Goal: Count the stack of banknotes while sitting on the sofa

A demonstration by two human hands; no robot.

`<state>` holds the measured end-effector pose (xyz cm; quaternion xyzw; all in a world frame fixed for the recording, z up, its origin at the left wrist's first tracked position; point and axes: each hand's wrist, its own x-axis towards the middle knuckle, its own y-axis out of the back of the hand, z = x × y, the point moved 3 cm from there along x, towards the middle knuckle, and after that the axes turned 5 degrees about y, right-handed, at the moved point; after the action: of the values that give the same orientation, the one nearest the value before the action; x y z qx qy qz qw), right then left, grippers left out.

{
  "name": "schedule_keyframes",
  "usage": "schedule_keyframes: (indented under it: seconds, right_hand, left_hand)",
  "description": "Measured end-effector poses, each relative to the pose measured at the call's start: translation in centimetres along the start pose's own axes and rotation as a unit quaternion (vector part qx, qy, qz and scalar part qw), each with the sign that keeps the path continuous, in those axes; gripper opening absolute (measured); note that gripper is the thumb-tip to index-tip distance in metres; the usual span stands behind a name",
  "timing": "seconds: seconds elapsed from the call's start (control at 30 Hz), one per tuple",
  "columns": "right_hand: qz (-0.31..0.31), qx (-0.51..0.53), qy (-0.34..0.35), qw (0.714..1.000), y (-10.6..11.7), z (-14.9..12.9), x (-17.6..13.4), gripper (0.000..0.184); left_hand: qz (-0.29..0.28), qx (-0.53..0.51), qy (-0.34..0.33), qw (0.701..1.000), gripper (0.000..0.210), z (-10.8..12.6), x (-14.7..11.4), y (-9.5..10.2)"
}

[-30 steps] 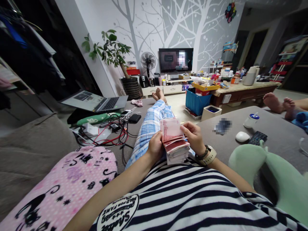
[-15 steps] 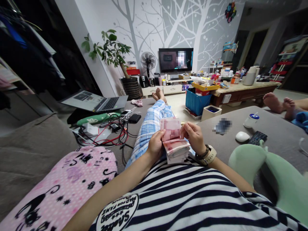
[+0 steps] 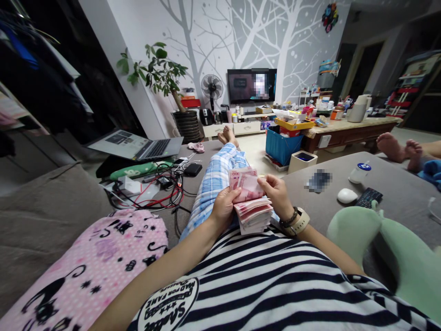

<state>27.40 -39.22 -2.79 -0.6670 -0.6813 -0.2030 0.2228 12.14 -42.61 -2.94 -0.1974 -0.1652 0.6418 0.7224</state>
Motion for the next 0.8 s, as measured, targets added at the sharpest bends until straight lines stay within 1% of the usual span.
schedule_keyframes:
  seconds: [0.13,0.27,0.47,0.63,0.8]
  right_hand:
    - [0.007,0.005,0.011,1.0,0.1,-0.2,0.0,0.047]
    - [0.001,0.016,0.031,0.999,0.1,-0.4,-0.1,0.049]
    - [-0.006,0.016,0.037,0.999,0.0,-0.6,-0.2,0.049]
    - [-0.006,0.025,0.043,0.999,0.0,-1.1,-0.2,0.049]
    - [-0.006,0.013,0.041,0.999,0.0,-1.3,-0.2,0.051]
  left_hand:
    - [0.042,-0.002,-0.02,0.999,0.024,-0.1,0.4,0.3]
    - [0.077,-0.02,-0.043,0.996,0.026,-0.2,0.8,0.9]
    - [0.079,-0.018,-0.051,0.995,0.026,-0.5,0.9,1.3]
    - [0.082,-0.004,-0.057,0.995,0.029,-0.3,0.7,1.1]
    - [0.093,0.009,-0.059,0.994,0.029,-0.3,0.7,0.9]
